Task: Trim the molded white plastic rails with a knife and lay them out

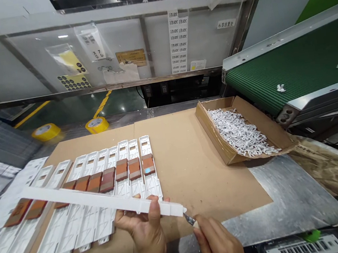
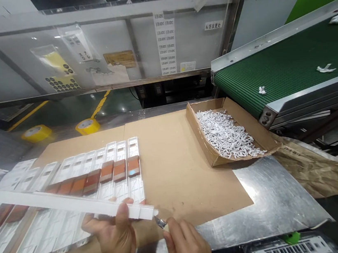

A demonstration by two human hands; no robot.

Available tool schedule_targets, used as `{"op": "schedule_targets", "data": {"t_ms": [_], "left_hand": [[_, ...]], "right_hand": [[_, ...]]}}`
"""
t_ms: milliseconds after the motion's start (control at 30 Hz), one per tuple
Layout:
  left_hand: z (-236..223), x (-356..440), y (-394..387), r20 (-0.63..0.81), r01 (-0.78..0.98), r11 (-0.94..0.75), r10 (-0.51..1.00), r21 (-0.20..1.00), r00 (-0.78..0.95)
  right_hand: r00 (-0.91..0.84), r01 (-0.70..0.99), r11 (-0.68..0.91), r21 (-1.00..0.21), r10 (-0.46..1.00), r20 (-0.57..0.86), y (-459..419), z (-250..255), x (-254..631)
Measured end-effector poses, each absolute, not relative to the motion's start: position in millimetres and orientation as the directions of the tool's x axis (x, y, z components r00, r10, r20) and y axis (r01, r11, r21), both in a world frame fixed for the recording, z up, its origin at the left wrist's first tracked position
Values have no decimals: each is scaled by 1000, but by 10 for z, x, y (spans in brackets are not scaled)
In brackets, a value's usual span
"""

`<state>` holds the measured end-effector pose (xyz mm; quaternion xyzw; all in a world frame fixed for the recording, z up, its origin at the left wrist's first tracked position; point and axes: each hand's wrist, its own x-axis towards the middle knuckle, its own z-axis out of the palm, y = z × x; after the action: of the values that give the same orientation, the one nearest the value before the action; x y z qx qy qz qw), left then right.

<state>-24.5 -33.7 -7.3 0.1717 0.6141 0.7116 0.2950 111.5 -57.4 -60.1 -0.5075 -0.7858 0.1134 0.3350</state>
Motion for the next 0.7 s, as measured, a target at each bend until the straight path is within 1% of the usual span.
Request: {"op": "schedule_targets", "data": {"t_ms": [100, 233, 267, 333, 400, 433, 467, 533, 600, 667, 700], "left_hand": [[-74, -238, -358, -139, -219, -51, 628, 974, -765], [-50, -233, -367, -196, -364, -138, 645, 921, -739], [-46, -236, -367, -231, -419, -130, 672, 899, -704], [-56, -245, -371, -324, -544, -59, 748, 837, -579], [-117, -233, -386, -431, -665, 63, 805, 745, -407], [-175, -212, -400, -473, -693, 117, 810, 711, -348], [-252, -175, -419, -499, -695, 156, 804, 702, -323], [-460, -58, -477, -506, -639, 203, 794, 742, -335], [-717, 100, -565, -455, -568, 206, 823, 797, -340], [-980, 246, -678, -421, -553, 193, 848, 810, -321], [-1102, 297, -738, -413, -532, 189, 845, 825, -340]], "right_hand": [[-260, 744, 447, -496, 878, 403, -550, -635, 1163], [-246, 774, 395, -495, 908, 339, -460, -732, 1312], [-241, 773, 385, -504, 913, 329, -433, -753, 1356], [-222, 767, 369, -524, 920, 324, -379, -782, 1445], [-179, 781, 339, -525, 926, 332, -328, -791, 1534], [-155, 794, 321, -517, 928, 338, -304, -790, 1578], [-134, 809, 303, -504, 929, 344, -281, -785, 1623], [-103, 842, 272, -465, 928, 357, -239, -769, 1711], [-94, 876, 252, -411, 925, 368, -201, -749, 1788], [-96, 906, 237, -350, 921, 377, -166, -730, 1843], [-106, 916, 237, -322, 921, 376, -149, -725, 1860]]}}
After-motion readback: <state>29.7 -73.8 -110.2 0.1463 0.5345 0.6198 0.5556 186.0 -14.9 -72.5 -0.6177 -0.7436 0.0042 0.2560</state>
